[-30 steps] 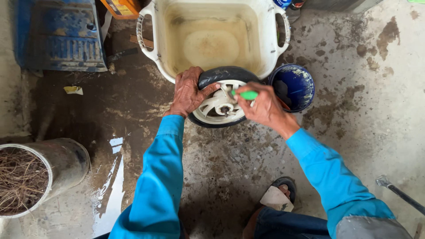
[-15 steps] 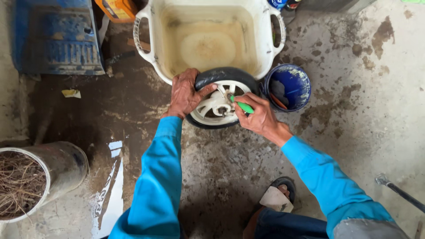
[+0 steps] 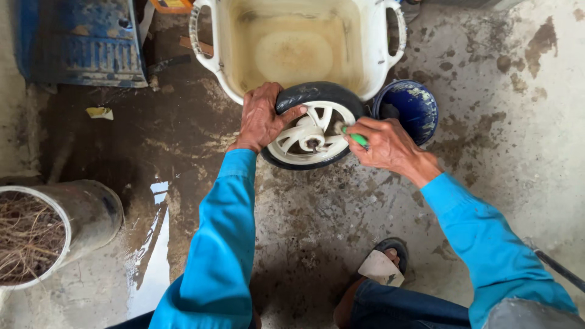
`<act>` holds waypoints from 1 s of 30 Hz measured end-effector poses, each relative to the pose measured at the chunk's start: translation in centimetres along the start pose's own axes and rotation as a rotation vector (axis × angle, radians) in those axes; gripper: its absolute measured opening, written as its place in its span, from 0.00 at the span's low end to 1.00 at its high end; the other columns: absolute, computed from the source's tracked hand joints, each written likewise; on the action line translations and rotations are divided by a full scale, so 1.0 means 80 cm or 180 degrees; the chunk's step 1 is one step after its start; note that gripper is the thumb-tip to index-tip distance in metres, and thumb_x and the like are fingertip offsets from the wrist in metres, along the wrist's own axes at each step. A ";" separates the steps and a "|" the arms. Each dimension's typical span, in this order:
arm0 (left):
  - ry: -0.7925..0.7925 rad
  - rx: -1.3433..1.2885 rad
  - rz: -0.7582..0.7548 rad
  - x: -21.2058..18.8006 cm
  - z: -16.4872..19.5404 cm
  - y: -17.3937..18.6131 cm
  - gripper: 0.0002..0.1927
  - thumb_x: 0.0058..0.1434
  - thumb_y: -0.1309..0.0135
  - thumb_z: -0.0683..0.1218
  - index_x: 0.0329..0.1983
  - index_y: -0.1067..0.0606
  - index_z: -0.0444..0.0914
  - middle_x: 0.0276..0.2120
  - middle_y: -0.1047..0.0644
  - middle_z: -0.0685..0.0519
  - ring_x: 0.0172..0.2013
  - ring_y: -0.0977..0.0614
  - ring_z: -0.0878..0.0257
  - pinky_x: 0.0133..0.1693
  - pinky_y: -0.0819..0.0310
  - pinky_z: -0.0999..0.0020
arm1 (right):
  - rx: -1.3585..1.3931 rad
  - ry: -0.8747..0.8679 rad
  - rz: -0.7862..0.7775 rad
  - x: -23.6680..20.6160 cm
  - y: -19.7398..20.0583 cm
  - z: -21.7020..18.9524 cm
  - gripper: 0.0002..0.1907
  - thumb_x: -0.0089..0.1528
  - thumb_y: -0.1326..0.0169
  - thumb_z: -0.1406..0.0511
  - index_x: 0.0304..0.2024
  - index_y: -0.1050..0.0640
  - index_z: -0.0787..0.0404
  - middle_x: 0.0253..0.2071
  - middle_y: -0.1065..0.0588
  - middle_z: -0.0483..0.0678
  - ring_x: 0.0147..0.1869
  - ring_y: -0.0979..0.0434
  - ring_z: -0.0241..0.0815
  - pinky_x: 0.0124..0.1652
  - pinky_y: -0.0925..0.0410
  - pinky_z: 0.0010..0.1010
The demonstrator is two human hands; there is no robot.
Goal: The person kneels on the floor and scrubs a small motorcycle wheel with a green brush, dipping the brush in a blue container, then wipes the tire and rim with a sponge over a white basin of water.
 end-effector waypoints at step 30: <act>-0.0041 -0.0115 0.0069 0.001 0.008 0.006 0.30 0.55 0.36 0.68 0.41 0.24 0.38 0.39 0.23 0.47 0.48 0.24 0.48 0.54 0.39 0.53 | -0.0229 0.0156 -0.0041 -0.055 -0.067 0.005 0.08 0.61 0.40 0.72 0.43 0.18 0.62 0.36 0.22 0.52 0.27 0.19 0.47 0.25 0.26 0.34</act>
Point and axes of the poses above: each hand's wrist, its own x-axis towards the middle knuckle, its own y-axis out of the back of the hand, z = x × y, the point moved 10 cm from there along x, towards the middle knuckle
